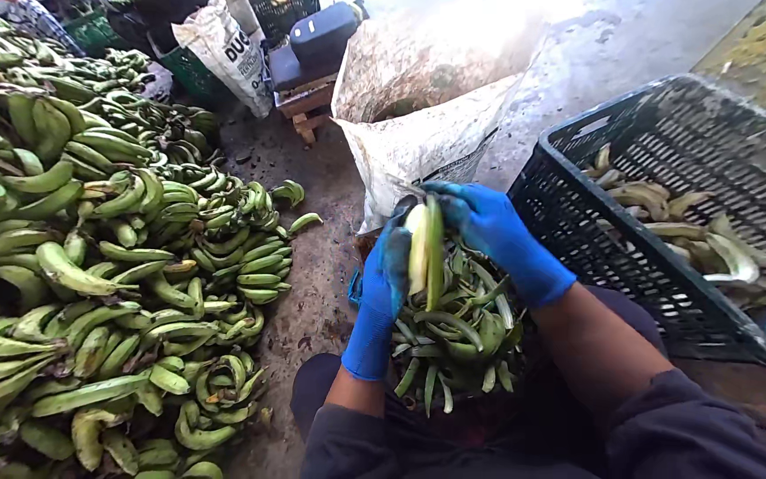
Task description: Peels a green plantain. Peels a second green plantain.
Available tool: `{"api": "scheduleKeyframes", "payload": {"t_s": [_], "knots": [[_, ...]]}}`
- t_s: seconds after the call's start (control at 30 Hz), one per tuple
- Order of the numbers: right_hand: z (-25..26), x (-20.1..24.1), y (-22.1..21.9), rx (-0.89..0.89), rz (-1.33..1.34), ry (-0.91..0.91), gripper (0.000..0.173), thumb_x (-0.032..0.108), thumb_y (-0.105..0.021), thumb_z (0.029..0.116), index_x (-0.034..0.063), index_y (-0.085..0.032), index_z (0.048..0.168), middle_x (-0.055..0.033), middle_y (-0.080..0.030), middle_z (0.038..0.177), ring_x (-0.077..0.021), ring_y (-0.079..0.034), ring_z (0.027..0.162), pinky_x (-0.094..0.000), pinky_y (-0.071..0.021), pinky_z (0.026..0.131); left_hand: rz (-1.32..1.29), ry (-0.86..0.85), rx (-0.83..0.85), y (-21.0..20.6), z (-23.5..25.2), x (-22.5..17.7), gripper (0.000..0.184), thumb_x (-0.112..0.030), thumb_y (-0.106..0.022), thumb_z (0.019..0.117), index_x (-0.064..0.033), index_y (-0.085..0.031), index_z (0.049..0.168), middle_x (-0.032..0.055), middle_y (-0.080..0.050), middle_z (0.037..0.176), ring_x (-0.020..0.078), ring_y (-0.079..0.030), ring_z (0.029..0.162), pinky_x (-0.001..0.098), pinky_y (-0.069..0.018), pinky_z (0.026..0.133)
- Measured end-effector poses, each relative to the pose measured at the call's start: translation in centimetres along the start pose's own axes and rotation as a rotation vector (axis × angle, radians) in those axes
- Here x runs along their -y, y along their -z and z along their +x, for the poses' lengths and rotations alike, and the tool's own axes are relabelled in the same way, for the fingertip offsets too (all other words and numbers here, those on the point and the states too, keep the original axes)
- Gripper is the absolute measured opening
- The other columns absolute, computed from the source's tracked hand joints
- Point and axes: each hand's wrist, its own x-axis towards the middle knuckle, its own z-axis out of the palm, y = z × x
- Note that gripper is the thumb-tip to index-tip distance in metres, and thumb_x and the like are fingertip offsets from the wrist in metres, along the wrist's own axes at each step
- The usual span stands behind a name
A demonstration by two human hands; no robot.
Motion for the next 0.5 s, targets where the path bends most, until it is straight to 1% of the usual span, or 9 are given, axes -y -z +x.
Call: {"api": "scheduleKeyframes", "payload": {"t_s": [0.07, 0.1, 0.17, 0.2, 0.27, 0.33, 0.4, 0.43, 0.5], "knots": [[0.4, -0.7, 0.7, 0.073, -0.056, -0.135, 0.039, 0.027, -0.043, 0.1083, 0.0107, -0.065, 0.137, -0.0209, -0.069, 0.123, -0.0397, -0.066, 0.115, -0.0631, -0.0471, 0.098, -0.249, 0.047, -0.052, 0.3, 0.8, 0.5, 0.05, -0.033, -0.027, 0.1058, -0.013, -0.05, 0.146, 0.0101, -0.071, 0.101, 0.0154, -0.067, 0.074, 0.0313, -0.058, 0.065], [0.0, -0.7, 0.6, 0.036, -0.136, -0.078, 0.041, 0.032, -0.043, 0.1073, 0.0133, -0.065, 0.136, -0.0198, -0.07, 0.122, -0.0403, -0.067, 0.111, -0.0645, -0.0476, 0.092, -0.443, 0.109, -0.089, 0.8, 1.4, 0.3, 0.051, -0.042, -0.024, 0.1074, -0.0171, -0.054, 0.14, 0.0084, -0.071, 0.099, 0.0133, -0.066, 0.069, 0.0272, -0.0569, 0.059], [-1.8, -0.2, 0.2, -0.081, -0.146, 0.216, 0.048, 0.046, -0.044, 0.1033, 0.0172, -0.068, 0.134, -0.0166, -0.07, 0.117, -0.0364, -0.068, 0.103, -0.0616, -0.0488, 0.085, -0.859, 0.213, -0.072, 2.3, 2.2, 0.2, 0.055, -0.059, -0.031, 0.1042, -0.0197, -0.063, 0.125, 0.0026, -0.072, 0.099, 0.0082, -0.066, 0.065, 0.0219, -0.0559, 0.055], [-2.6, 0.2, -0.1, -0.099, -0.127, 0.356, 0.052, 0.054, -0.045, 0.1012, 0.021, -0.069, 0.133, -0.0142, -0.07, 0.12, -0.0328, -0.067, 0.105, -0.0592, -0.048, 0.088, -1.023, 0.215, 0.012, 3.2, 2.4, 0.7, 0.054, -0.058, -0.036, 0.103, -0.0176, -0.063, 0.126, 0.0005, -0.071, 0.102, 0.0072, -0.066, 0.069, 0.0219, -0.0565, 0.06], [-3.5, 0.9, -1.0, -0.111, -0.092, 0.508, 0.049, 0.057, -0.049, 0.0981, 0.023, -0.075, 0.121, -0.0125, -0.071, 0.12, -0.0299, -0.067, 0.106, -0.0567, -0.0441, 0.092, -1.132, 0.224, 0.099, 3.2, 2.4, 1.1, 0.049, -0.052, -0.042, 0.1018, -0.0147, -0.062, 0.127, -0.0002, -0.07, 0.099, 0.0063, -0.064, 0.065, 0.0212, -0.0561, 0.057], [-3.6, 1.6, -1.3, -0.093, -0.052, 0.422, 0.045, 0.052, -0.054, 0.0966, 0.0208, -0.076, 0.12, -0.0127, -0.072, 0.119, -0.0308, -0.068, 0.105, -0.0578, -0.0466, 0.088, -0.962, 0.15, 0.061, 1.3, 1.9, 1.0, 0.039, -0.044, -0.045, 0.1025, -0.0164, -0.066, 0.12, -0.0016, -0.071, 0.091, 0.0063, -0.066, 0.069, 0.023, -0.0569, 0.06], [-2.9, 1.8, -1.4, -0.101, 0.026, 0.228, 0.044, 0.045, -0.058, 0.0967, 0.016, -0.073, 0.127, -0.0161, -0.07, 0.118, -0.0352, -0.066, 0.103, -0.0601, -0.0474, 0.084, -0.759, 0.003, -0.032, -0.7, 1.3, 1.1, 0.024, -0.031, -0.047, 0.1041, -0.0201, -0.067, 0.111, -0.0038, -0.07, 0.095, 0.0054, -0.067, 0.083, 0.0246, -0.0575, 0.076], [-2.4, 1.4, -1.3, -0.095, 0.076, 0.115, 0.045, 0.042, -0.057, 0.0992, 0.0172, -0.069, 0.134, -0.0162, -0.069, 0.121, -0.0349, -0.065, 0.105, -0.0594, -0.0492, 0.084, -0.717, -0.018, -0.084, -1.3, 1.2, 1.2, 0.024, -0.025, -0.044, 0.1042, -0.0179, -0.067, 0.11, -0.0012, -0.07, 0.099, 0.0084, -0.068, 0.09, 0.0286, -0.058, 0.082], [-1.3, -0.1, -1.0, -0.076, 0.296, -0.154, 0.042, 0.036, -0.056, 0.1027, 0.0161, -0.065, 0.138, -0.0122, -0.068, 0.126, -0.0261, -0.064, 0.113, -0.052, -0.0513, 0.096, -0.746, 0.019, -0.109, -1.5, 1.2, 1.6, 0.03, -0.026, -0.041, 0.1023, -0.0131, -0.068, 0.107, 0.0026, -0.071, 0.091, 0.0109, -0.07, 0.08, 0.029, -0.06, 0.073]]}}
